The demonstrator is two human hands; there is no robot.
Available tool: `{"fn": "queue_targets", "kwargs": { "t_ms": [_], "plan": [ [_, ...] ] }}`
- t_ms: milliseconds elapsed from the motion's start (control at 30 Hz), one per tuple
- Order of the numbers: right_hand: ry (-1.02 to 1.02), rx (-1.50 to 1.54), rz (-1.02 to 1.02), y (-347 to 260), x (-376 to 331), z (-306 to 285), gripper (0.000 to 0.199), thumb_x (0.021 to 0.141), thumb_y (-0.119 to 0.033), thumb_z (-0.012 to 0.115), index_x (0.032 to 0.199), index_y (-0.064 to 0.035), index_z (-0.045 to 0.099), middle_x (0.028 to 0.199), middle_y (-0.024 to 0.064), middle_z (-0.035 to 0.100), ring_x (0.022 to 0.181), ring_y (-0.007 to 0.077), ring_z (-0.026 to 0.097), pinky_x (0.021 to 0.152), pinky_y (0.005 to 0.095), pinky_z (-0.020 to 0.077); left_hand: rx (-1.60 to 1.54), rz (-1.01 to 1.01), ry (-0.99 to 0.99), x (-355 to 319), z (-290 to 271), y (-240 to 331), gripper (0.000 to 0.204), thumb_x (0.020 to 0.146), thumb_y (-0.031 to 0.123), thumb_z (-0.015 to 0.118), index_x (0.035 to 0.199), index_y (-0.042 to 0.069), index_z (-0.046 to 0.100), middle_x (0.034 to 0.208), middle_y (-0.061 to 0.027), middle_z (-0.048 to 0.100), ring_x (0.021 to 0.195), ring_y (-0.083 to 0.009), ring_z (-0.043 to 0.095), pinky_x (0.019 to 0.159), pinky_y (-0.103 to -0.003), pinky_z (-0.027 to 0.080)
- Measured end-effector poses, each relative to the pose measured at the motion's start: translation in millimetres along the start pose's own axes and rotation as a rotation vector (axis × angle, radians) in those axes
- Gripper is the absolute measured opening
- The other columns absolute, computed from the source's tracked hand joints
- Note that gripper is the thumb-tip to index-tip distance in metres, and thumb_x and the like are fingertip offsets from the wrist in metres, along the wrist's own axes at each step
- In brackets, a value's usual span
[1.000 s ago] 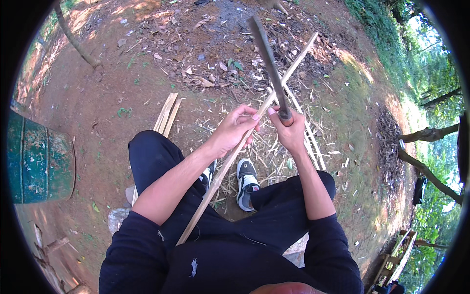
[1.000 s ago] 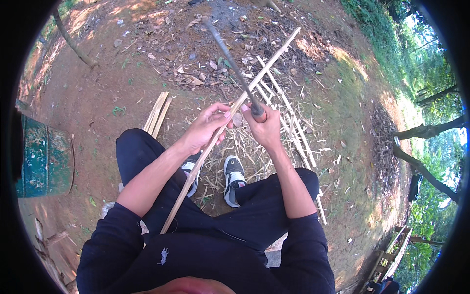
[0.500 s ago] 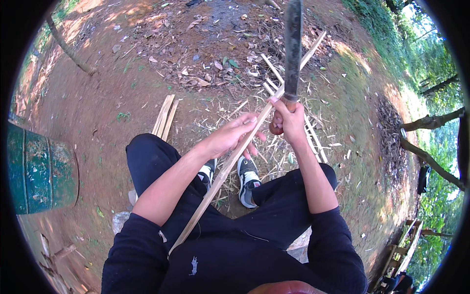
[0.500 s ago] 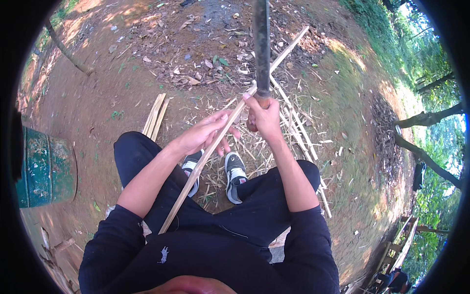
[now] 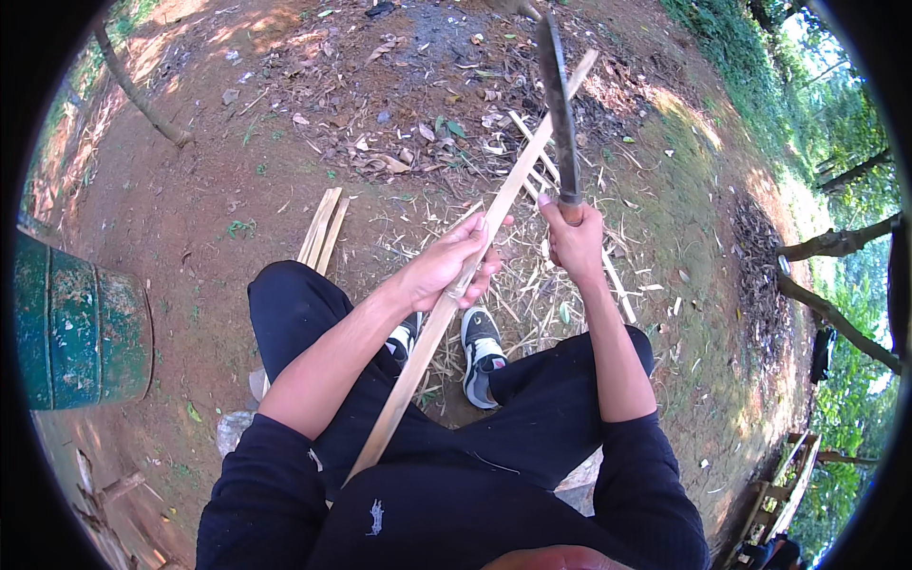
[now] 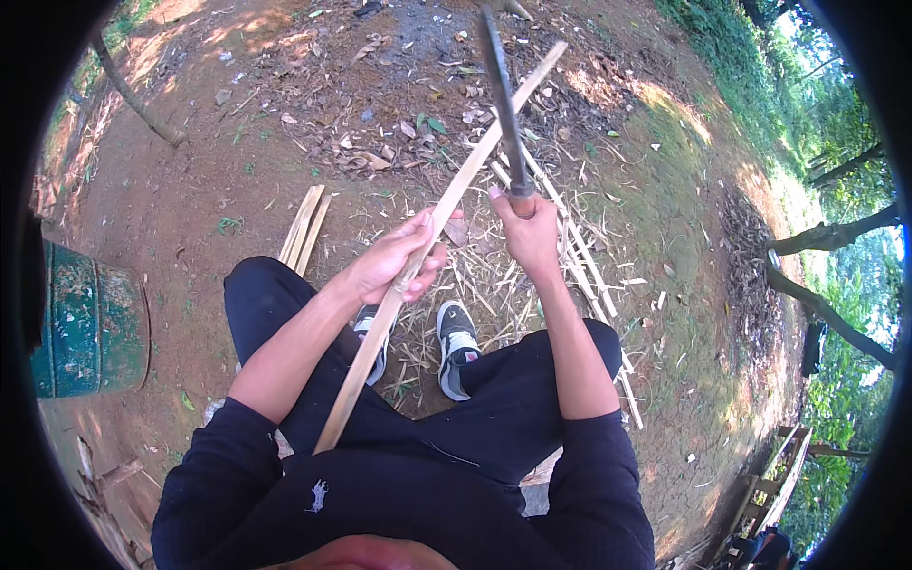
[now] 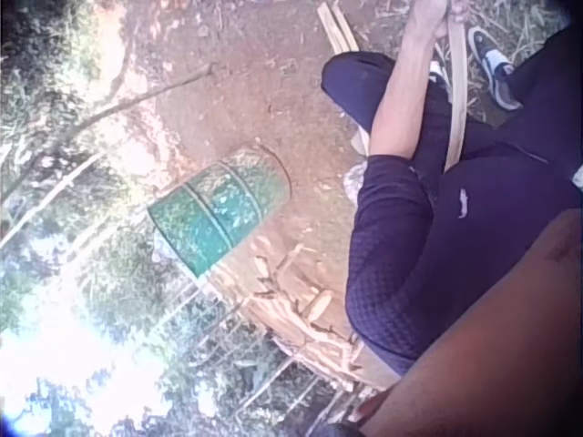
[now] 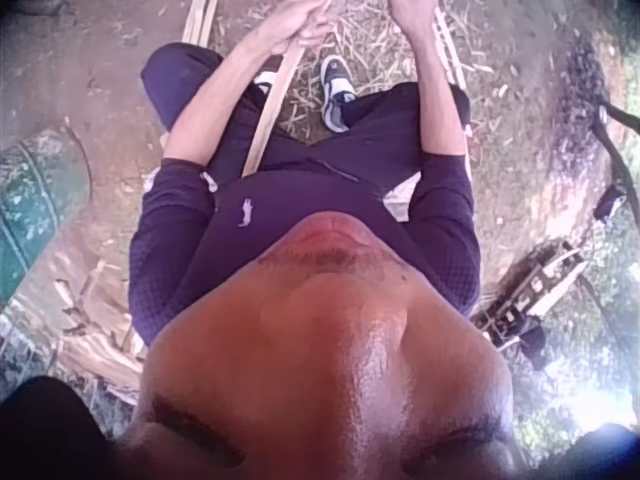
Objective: The person uses a machete to shave thin layers off a long, thin wood strip by hand, smoothing its surface over its entire length while sitting outdoors.
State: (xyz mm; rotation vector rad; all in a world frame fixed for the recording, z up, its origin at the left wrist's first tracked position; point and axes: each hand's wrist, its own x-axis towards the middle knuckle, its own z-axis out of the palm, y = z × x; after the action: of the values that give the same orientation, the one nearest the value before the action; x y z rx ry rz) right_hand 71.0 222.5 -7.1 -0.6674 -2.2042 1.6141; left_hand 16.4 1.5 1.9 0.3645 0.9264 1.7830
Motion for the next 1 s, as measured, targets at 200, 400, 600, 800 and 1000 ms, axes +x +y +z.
{"fn": "queue_targets", "kwargs": {
  "t_ms": [200,400,600,800,1000],
  "plan": [
    [-0.021,-0.306,-0.372,-13,-13,21,0.025,0.084,-0.019,0.071,0.071,-0.0002,0.060,0.053,0.0042,0.056,0.051,0.0093,0.056,0.048,0.0320,0.0432,-0.201,0.000,-0.073,-2,-26,2,0.034,0.109,0.033,0.028,0.124,0.008,0.043,0.065,0.0042,0.036,0.036,-0.0019,0.032,0.028,-0.017,0.030],
    [0.077,-0.709,-0.789,-9,-16,22,0.012,0.065,-0.008,0.068,0.072,-0.0074,0.059,0.062,0.0108,0.061,0.054,0.0310,0.062,0.051,0.0406,0.0488,-0.117,-0.018,-0.138,-5,-22,6,0.032,0.108,0.036,0.030,0.105,0.007,0.043,0.066,0.0046,0.035,0.034,-0.0026,0.030,0.028,-0.020,0.032],
    [0.124,-0.719,-0.815,-4,-1,17,0.009,0.068,-0.009,0.068,0.072,-0.0075,0.061,0.059,0.0116,0.060,0.054,0.0311,0.062,0.052,0.0409,0.0482,0.044,0.011,-0.069,-13,-10,5,0.030,0.109,0.035,0.027,0.103,0.009,0.041,0.063,0.0050,0.031,0.032,-0.0029,0.028,0.026,-0.020,0.032],
    [0.463,-0.700,-0.307,18,47,-42,0.020,0.081,-0.020,0.066,0.072,-0.0029,0.063,0.062,0.0166,0.065,0.056,0.0328,0.066,0.055,0.0424,0.0509,0.058,-0.005,-0.108,-13,-2,6,0.030,0.109,0.035,0.026,0.104,0.009,0.041,0.064,0.0049,0.031,0.032,-0.0021,0.027,0.025,-0.019,0.031],
    [0.316,-0.607,-0.429,29,29,-39,0.016,0.081,-0.018,0.066,0.073,-0.0037,0.064,0.058,0.0135,0.062,0.047,0.0275,0.061,0.050,0.0371,0.0480,-0.027,0.002,-0.132,-4,-5,1,0.034,0.108,0.037,0.025,0.103,0.007,0.041,0.062,0.0046,0.033,0.031,-0.0030,0.031,0.025,-0.020,0.033]
  ]
}}
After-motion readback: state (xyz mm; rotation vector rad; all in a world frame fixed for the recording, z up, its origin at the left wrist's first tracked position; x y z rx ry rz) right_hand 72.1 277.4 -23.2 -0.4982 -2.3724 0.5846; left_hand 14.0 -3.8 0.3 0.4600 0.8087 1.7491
